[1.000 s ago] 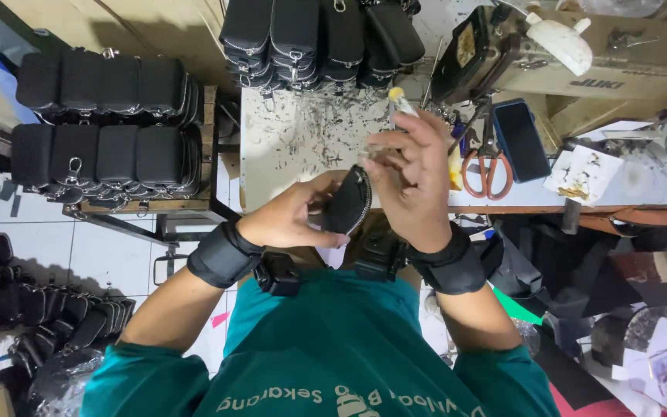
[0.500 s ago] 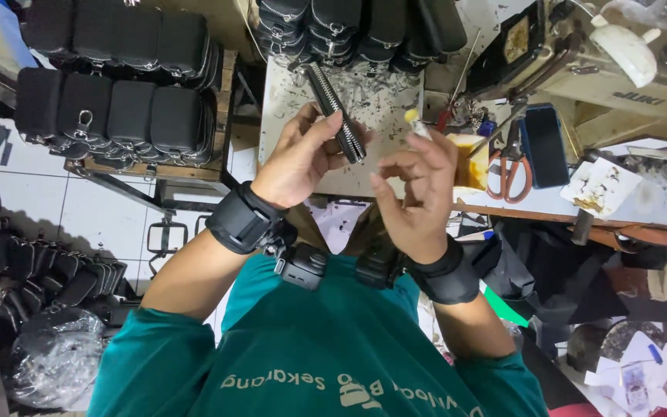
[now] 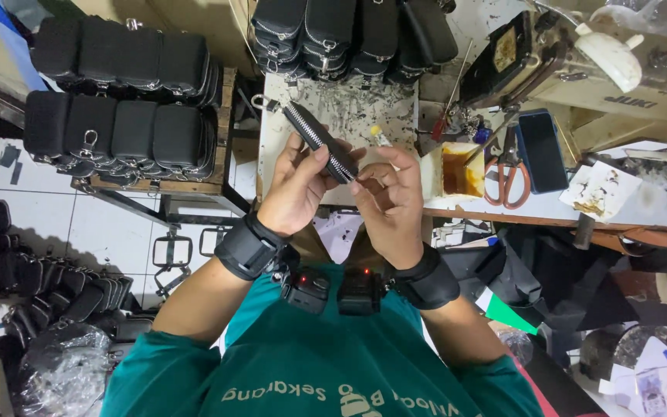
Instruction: Applying adhesive to the edges of leather pouches using a small applicator stick
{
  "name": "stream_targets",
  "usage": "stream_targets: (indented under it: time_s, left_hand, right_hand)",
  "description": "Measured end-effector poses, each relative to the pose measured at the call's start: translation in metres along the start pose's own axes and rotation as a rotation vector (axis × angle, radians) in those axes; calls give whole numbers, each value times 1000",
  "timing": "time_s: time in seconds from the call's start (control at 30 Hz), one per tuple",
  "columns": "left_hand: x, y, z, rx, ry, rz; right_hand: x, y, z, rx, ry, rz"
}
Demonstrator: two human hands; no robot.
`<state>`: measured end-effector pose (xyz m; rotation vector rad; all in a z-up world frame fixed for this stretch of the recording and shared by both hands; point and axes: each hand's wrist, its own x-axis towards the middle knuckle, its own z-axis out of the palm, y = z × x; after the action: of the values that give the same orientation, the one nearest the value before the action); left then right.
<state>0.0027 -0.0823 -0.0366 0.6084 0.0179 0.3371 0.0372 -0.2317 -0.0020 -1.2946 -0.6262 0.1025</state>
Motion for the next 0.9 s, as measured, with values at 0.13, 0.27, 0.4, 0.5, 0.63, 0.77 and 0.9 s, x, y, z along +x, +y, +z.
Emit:
stream_targets:
  time_s: [0.13, 0.27, 0.4, 0.5, 0.63, 0.77, 0.9]
  left_hand:
    - [-1, -3, -4, 13, 17, 9]
    - [-3, -2, -1, -20, 35, 2]
    - [-6, 3, 7, -34, 71, 0]
    - [-7, -4, -4, -73, 109, -3]
    - [-8, -1, -6, -76, 124, -9]
    - [-7, -6, -15, -85, 114, -28]
    - [-6, -8, -21, -91, 117, -33]
  right_hand:
    - [1, 9, -3, 63, 9, 54]
    - [3, 8, -1, 136, 16, 80]
    - [3, 13, 0, 157, 14, 90]
    - [-3, 32, -4, 120, 13, 101]
    - [-3, 39, -7, 109, -18, 113]
    - [-2, 43, -10, 115, -36, 109]
    - [0, 42, -14, 96, -46, 114]
